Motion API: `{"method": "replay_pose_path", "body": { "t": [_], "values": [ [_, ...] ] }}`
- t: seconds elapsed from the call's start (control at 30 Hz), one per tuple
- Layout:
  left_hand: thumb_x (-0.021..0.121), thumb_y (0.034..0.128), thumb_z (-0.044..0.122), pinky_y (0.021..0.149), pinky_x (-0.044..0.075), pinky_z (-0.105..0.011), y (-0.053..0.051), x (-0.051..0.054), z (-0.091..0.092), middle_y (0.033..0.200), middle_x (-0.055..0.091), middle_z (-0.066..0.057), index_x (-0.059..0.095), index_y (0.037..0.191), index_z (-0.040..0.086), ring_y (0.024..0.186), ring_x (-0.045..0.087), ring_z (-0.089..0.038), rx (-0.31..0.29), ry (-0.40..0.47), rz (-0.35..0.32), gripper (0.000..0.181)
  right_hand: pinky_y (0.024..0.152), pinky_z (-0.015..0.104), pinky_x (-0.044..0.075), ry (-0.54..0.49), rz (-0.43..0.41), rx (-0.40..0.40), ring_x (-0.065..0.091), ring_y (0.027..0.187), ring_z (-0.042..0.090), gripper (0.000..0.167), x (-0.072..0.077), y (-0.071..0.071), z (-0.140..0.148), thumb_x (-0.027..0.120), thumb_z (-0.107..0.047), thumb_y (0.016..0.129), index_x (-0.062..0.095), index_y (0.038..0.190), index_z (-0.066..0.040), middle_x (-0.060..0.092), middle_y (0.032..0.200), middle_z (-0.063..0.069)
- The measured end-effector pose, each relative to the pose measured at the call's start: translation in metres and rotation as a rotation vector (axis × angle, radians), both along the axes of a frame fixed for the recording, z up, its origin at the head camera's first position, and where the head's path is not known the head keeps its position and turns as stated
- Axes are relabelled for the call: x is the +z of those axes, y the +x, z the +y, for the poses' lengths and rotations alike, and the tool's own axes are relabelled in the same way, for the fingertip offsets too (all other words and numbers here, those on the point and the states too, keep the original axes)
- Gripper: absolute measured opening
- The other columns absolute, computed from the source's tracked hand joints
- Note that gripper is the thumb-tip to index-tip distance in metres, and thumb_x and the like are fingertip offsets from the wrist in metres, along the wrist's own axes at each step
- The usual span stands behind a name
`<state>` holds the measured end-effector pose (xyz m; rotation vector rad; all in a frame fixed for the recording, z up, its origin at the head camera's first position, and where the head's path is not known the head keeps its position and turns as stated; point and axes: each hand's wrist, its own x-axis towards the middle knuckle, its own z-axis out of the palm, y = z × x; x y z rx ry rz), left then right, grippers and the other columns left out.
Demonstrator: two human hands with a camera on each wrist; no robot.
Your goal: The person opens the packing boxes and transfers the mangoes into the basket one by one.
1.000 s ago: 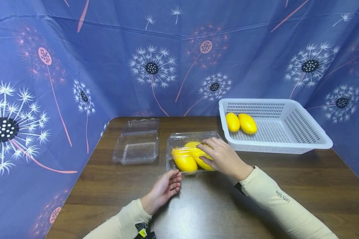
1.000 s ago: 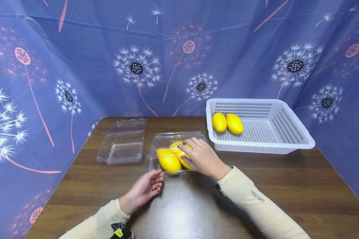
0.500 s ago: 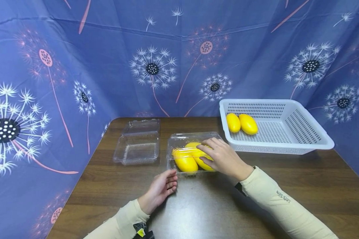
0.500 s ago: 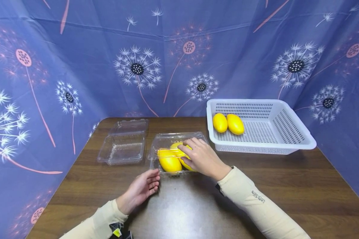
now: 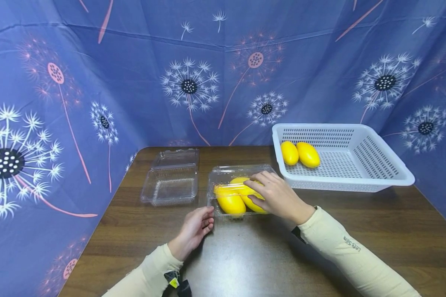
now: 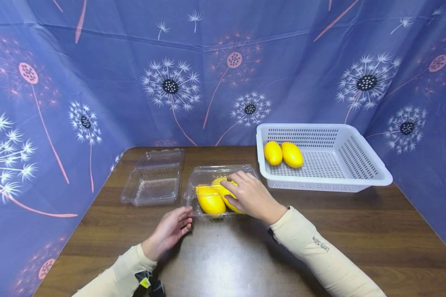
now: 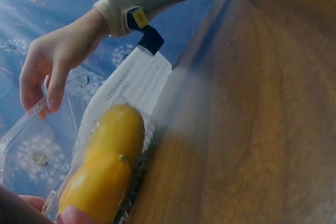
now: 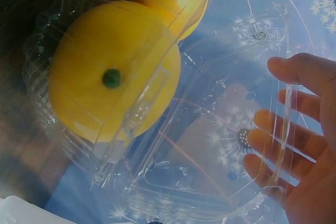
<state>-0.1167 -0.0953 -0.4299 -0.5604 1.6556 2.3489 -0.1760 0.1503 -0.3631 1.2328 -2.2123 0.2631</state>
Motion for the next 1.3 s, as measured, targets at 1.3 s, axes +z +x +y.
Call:
{"method": "replay_pose_path", "body": {
  "t": [1.3],
  "values": [
    [0.062,0.0890,0.001,0.052,0.042,-0.011,-0.043,-0.008,0.003,0.079,0.060,0.004,0.057,0.119,-0.012,0.060,0.048,-0.002,0.134,-0.056,0.106,0.033,0.078,0.033,0.054,-0.044,-0.045,0.008,0.056,0.094,0.023,0.040,0.019,-0.010,0.003,0.084,-0.016,0.075,0.070,0.112,-0.008,0.065,0.102,0.008]
  ]
}}
